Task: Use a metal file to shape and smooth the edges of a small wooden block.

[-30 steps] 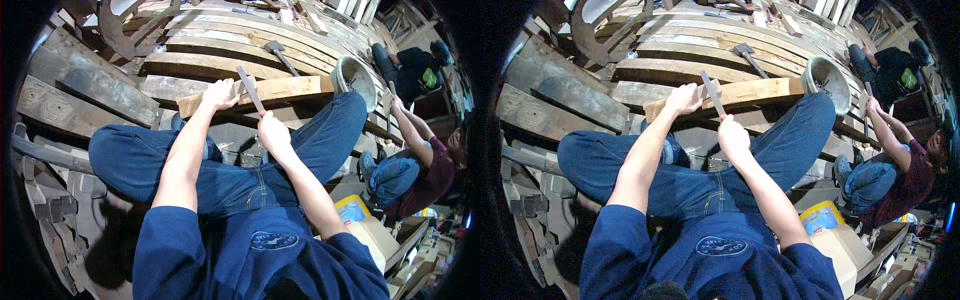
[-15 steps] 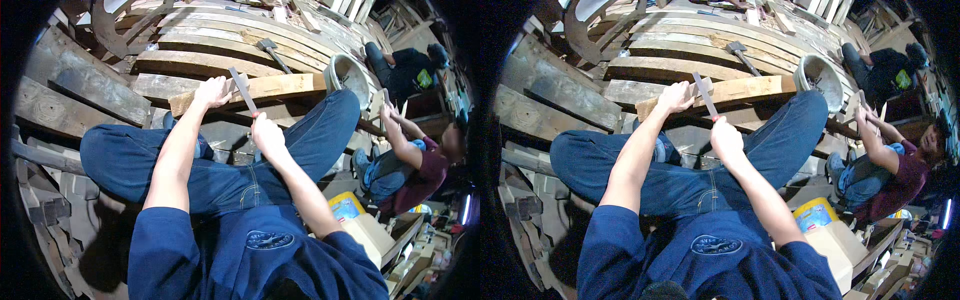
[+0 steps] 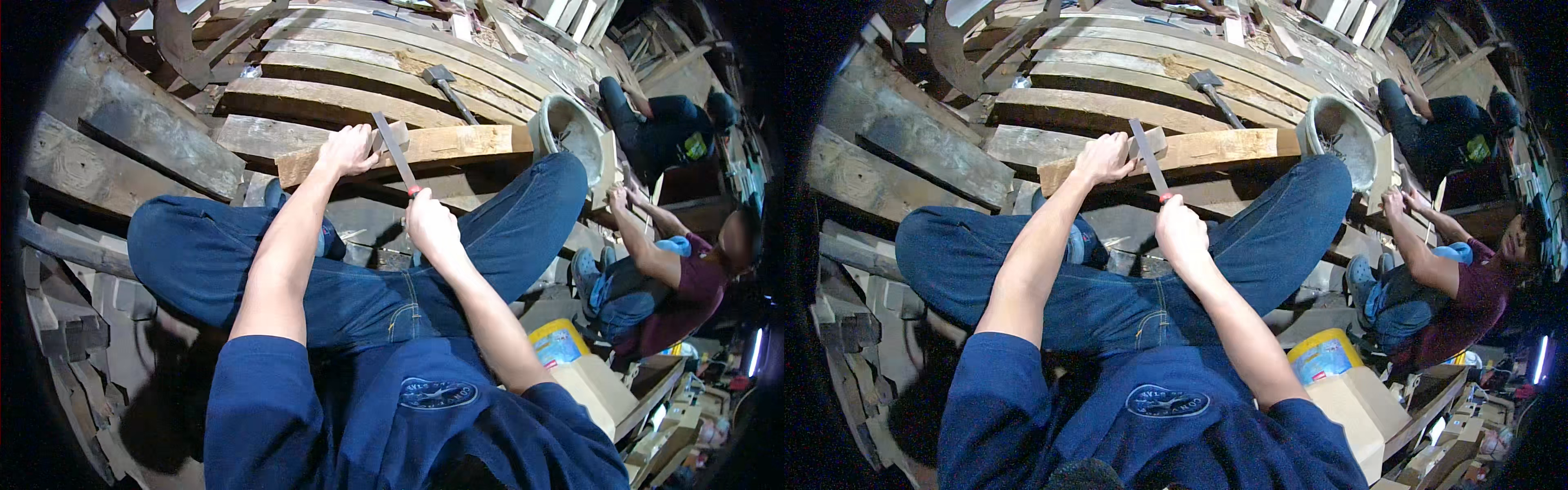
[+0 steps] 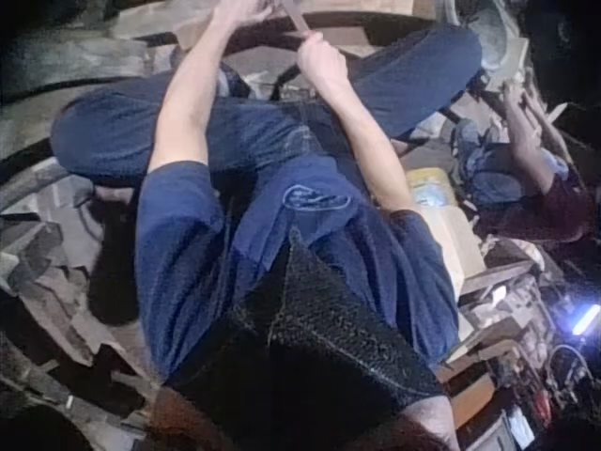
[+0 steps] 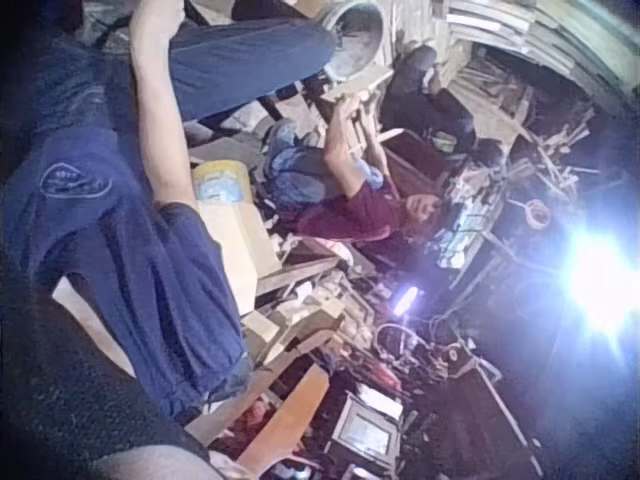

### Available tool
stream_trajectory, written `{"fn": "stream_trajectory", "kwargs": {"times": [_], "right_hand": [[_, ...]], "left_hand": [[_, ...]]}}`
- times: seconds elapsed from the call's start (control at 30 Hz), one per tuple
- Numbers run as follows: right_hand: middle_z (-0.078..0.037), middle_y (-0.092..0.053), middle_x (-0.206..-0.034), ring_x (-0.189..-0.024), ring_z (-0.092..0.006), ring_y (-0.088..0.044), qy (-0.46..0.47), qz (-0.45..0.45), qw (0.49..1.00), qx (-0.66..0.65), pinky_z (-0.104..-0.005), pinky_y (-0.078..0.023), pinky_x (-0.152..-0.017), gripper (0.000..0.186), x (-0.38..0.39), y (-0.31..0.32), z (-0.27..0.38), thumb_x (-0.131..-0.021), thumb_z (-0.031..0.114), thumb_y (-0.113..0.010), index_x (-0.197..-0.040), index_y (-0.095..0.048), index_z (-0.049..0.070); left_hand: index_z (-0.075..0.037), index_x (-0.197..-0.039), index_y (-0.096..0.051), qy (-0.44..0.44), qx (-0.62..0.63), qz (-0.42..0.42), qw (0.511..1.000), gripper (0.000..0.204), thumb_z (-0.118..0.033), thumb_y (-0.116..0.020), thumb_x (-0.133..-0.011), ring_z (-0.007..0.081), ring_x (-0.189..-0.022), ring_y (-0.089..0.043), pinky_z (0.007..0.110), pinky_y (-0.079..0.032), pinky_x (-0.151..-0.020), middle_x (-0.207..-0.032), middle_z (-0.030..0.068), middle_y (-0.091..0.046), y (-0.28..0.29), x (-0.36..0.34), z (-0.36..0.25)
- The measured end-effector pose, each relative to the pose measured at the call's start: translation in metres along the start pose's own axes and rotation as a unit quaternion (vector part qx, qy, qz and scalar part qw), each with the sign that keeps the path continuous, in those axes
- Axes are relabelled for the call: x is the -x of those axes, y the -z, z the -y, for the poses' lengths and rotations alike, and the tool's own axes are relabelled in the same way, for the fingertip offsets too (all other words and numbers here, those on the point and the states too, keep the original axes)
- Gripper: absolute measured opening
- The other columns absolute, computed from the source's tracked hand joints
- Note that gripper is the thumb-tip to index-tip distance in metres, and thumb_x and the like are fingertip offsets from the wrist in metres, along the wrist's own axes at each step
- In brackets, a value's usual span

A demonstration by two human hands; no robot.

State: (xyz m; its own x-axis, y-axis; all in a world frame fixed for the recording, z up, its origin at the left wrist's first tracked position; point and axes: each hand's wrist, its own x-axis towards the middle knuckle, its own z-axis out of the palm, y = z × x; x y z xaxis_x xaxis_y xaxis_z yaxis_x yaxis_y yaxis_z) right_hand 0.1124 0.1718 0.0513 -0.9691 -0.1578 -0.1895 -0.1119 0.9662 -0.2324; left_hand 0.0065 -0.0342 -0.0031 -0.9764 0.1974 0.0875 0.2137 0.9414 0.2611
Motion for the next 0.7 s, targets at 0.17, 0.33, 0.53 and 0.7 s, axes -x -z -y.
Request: {"fn": "stream_trajectory", "kwargs": {"times": [0.17,0.33,0.53,0.7], "right_hand": [[-0.013,-0.062,-0.061,-0.053,-0.0285,-0.065,0.106,-0.243,0.964,0.03,-0.0412,-0.053,-0.046,0.023,-0.063,-0.03,-0.009,-0.095,0.022,-0.044,-0.083,-0.05,0.004],[-0.018,-0.067,-0.073,-0.071,-0.0341,-0.069,0.062,-0.106,0.992,0.03,-0.0455,-0.055,-0.062,0.026,-0.049,-0.009,0.001,-0.097,0.024,-0.039,-0.092,-0.051,0.001],[-0.019,-0.066,-0.069,-0.067,-0.0344,-0.069,0.054,-0.066,0.995,0.049,-0.0472,-0.055,-0.058,0.024,-0.002,0.001,-0.011,-0.096,0.023,-0.041,-0.091,-0.049,0.001],[-0.023,-0.064,-0.073,-0.068,-0.0392,-0.066,0.092,-0.14,0.984,-0.06,-0.0505,-0.054,-0.062,0.029,-0.083,-0.011,0.005,-0.095,0.023,-0.04,-0.089,-0.056,-0.001]], "left_hand": [[-0.002,-0.098,-0.051,-0.042,-0.009,-0.024,0.999,0.043,-0.041,-0.061,-0.082,0.0348,-0.094,-0.06,0.047,-0.05,-0.077,-0.099,0.0185,-0.061,0.001,-0.013,-0.019],[-0.002,-0.096,-0.05,-0.028,-0.019,-0.016,0.999,0.043,-0.041,-0.061,-0.082,0.0352,-0.093,-0.06,0.047,-0.05,-0.076,-0.097,0.0193,-0.061,0.002,-0.001,-0.014],[-0.001,-0.092,-0.052,-0.044,-0.019,-0.054,0.997,0.039,-0.037,-0.062,-0.081,0.0369,-0.085,-0.062,0.047,-0.051,-0.074,-0.09,0.0204,-0.06,0.005,-0.001,-0.009],[-0.003,-0.096,-0.051,-0.042,0.001,-0.035,0.998,0.04,-0.037,-0.062,-0.079,0.0364,-0.093,-0.06,0.047,-0.051,-0.077,-0.097,0.0196,-0.061,0.007,-0.004,-0.014]]}}
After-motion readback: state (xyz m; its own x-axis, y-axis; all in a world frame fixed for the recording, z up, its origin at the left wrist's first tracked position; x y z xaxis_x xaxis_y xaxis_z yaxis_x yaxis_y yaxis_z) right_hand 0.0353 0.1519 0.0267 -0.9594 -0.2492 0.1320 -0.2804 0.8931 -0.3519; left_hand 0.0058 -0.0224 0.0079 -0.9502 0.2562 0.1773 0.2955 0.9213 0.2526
